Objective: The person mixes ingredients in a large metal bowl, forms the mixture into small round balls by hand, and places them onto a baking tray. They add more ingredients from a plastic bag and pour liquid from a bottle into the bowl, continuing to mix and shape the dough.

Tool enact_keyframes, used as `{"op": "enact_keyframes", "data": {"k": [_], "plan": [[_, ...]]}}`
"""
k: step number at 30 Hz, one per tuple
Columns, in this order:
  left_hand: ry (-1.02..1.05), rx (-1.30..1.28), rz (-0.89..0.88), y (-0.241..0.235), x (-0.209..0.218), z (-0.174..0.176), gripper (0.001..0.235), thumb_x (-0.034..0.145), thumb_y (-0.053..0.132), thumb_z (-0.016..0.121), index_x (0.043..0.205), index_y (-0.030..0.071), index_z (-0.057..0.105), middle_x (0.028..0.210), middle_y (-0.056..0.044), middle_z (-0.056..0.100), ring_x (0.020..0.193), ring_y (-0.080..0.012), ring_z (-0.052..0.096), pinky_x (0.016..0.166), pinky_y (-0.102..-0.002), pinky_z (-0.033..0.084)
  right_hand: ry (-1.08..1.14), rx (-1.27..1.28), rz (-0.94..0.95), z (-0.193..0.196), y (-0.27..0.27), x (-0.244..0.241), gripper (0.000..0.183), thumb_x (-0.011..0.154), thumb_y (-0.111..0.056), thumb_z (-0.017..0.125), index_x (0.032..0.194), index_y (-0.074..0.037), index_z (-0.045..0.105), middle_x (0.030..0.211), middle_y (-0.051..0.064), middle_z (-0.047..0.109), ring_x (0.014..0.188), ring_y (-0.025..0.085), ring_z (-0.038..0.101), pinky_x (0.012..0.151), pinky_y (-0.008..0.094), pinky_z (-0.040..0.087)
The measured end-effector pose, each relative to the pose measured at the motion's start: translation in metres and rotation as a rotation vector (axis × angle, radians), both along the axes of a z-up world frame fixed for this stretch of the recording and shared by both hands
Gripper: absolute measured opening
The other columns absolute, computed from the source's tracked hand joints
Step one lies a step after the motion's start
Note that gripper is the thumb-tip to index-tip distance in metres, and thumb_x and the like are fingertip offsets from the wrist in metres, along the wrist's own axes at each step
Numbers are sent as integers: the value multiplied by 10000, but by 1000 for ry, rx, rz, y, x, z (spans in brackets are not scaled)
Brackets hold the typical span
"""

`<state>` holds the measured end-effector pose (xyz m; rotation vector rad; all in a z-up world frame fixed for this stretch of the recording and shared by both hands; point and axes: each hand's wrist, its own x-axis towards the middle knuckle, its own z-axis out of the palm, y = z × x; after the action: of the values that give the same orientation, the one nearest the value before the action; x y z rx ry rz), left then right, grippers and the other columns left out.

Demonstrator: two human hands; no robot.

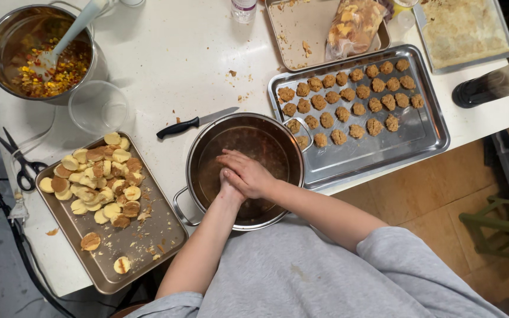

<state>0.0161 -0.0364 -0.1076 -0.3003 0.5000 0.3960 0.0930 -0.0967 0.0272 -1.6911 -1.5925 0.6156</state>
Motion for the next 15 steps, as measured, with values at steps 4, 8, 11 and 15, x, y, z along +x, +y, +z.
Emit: {"op": "enact_keyframes", "data": {"k": [4, 8, 11, 15], "plan": [[39, 99, -62, 0, -5, -17, 482, 1026, 443, 338, 1426, 258, 534, 1436, -25, 569, 1354, -230, 516, 1136, -429, 414, -41, -2, 9, 0, 1, 0, 458, 1037, -283, 508, 1378, 13, 581, 1438, 198, 601, 1463, 370, 457, 1240, 484, 330], [72, 217, -127, 2, -3, -4, 501, 1063, 456, 357, 1473, 213, 513, 1476, -39, 564, 1373, -221, 527, 1164, -410, 424, -94, 6, 45, 5, 1, 6, 474, 1042, -324, 518, 1384, -3, 583, 1450, 200, 599, 1466, 372, 445, 1243, 522, 296], [149, 287, -206, 8, -3, 32, 549, 1059, 516, 353, 1461, 170, 495, 1461, -85, 558, 1343, -246, 543, 1148, -428, 440, -175, 16, 51, 10, 1, 11, 495, 1021, -358, 528, 1383, -26, 593, 1461, 206, 593, 1432, 381, 453, 1212, 555, 266], [193, 155, -247, 20, -16, 84, 966, 911, 801, 216, 1373, -6, 478, 1350, -254, 572, 1218, -358, 585, 1038, -491, 484, -148, -45, 29, 12, -3, 7, 483, 1045, -374, 537, 1382, -36, 611, 1403, 195, 612, 1363, 365, 545, 1221, 532, 327]]}}
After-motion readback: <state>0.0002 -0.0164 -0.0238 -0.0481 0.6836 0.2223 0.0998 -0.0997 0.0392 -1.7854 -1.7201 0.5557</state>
